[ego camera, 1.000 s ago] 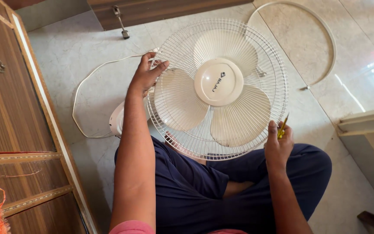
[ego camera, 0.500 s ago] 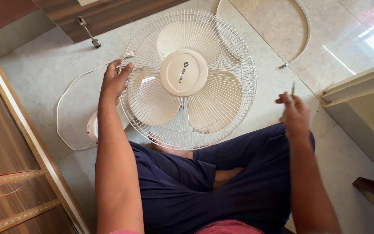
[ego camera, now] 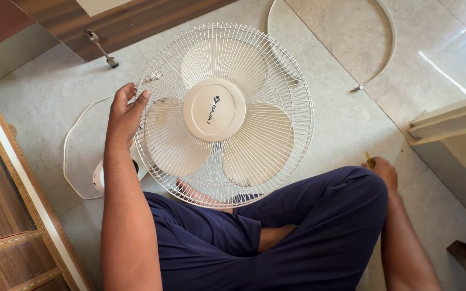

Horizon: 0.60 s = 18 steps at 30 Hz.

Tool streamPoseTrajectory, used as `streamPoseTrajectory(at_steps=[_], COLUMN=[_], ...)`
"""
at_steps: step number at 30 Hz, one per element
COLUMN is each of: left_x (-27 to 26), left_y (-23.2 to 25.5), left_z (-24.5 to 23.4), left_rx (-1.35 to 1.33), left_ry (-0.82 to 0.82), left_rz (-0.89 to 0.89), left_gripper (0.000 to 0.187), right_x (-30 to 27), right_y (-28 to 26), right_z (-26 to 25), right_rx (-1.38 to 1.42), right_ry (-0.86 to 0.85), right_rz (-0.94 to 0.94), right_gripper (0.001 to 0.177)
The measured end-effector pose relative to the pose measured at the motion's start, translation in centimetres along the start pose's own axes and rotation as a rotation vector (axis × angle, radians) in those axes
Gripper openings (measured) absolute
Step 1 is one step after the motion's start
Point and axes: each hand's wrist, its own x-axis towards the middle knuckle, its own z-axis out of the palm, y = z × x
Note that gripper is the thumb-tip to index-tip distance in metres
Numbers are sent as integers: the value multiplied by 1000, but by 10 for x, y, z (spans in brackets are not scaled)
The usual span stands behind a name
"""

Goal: The person sits on the floor and reassembles a white electric fan by attaching the front wire grille to the fan body. They align the grille, press it into place, and adjust the power cord to route it through the grille opening.

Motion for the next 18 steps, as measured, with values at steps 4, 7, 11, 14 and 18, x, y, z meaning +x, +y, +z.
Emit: streamPoseTrajectory(at_steps=[4, 7, 11, 14, 18], left_x=[-5, -16, -42, -71, -87], left_y=[-2, -13, -25, -35, -44], left_z=[-1, -6, -8, -2, 7], left_rx=[31, 78, 64, 14, 153], left_ry=[92, 197, 274, 279, 152], left_rz=[18, 68, 195, -47, -208], left_gripper=[71, 67, 64, 70, 81], right_x=[-32, -31, -9, -11, -30], right_y=[5, 3, -17, -58, -164], right_z=[21, 17, -27, -80, -119], right_rx=[24, 19, 118, 279, 553], right_ry=[205, 221, 242, 340, 150], right_rz=[-140, -247, -139, -66, -267], right_gripper=[37, 38, 36, 30, 35])
